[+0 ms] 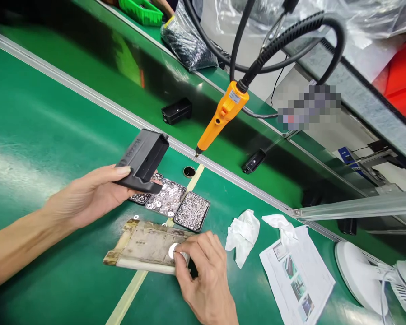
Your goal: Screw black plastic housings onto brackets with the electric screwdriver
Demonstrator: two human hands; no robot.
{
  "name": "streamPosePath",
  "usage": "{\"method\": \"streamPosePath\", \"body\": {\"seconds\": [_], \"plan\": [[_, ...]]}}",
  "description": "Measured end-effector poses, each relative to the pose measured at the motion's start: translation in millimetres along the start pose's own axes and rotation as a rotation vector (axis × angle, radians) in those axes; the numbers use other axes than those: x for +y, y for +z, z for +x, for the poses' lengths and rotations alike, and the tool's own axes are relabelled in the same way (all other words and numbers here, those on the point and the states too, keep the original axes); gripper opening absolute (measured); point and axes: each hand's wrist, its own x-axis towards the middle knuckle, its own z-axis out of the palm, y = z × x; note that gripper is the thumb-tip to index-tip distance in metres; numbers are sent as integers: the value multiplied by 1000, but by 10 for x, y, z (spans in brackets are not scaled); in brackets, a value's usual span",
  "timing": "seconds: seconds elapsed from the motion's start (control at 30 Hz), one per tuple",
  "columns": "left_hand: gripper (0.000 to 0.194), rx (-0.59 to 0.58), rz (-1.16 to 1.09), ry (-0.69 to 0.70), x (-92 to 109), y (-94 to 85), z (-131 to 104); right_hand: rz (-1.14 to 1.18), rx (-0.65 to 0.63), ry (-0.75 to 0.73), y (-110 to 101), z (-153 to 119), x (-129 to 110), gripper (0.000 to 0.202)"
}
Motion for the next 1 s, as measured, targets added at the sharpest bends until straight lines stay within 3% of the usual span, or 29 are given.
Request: {"method": "streamPosePath", "body": {"seconds": [0.2,0.43,0.57,0.67,0.77,0.87,0.93,1.0], "plan": [[45,-41,67,15,-23,76,-60,-26,33,-57,8,12,40,19],[55,-59,230,102,-124,345,-211,54,354,-71,20,145,-105,44],[60,-108,249,50,-230,502,-355,97,333,-142,75,265,-228,61],[65,-142,211,8,-289,585,-447,227,413,-196,92,289,-234,50],[81,-263,138,10,-314,613,-471,546,459,34,23,254,-181,22],[99,-351,99,62,-316,587,-408,1022,400,285,-87,203,-101,34],[94,-319,142,89,-305,557,-347,1266,352,414,-129,173,-52,37],[75,-271,233,75,-281,539,-301,1401,328,516,-133,147,-18,32]]}}
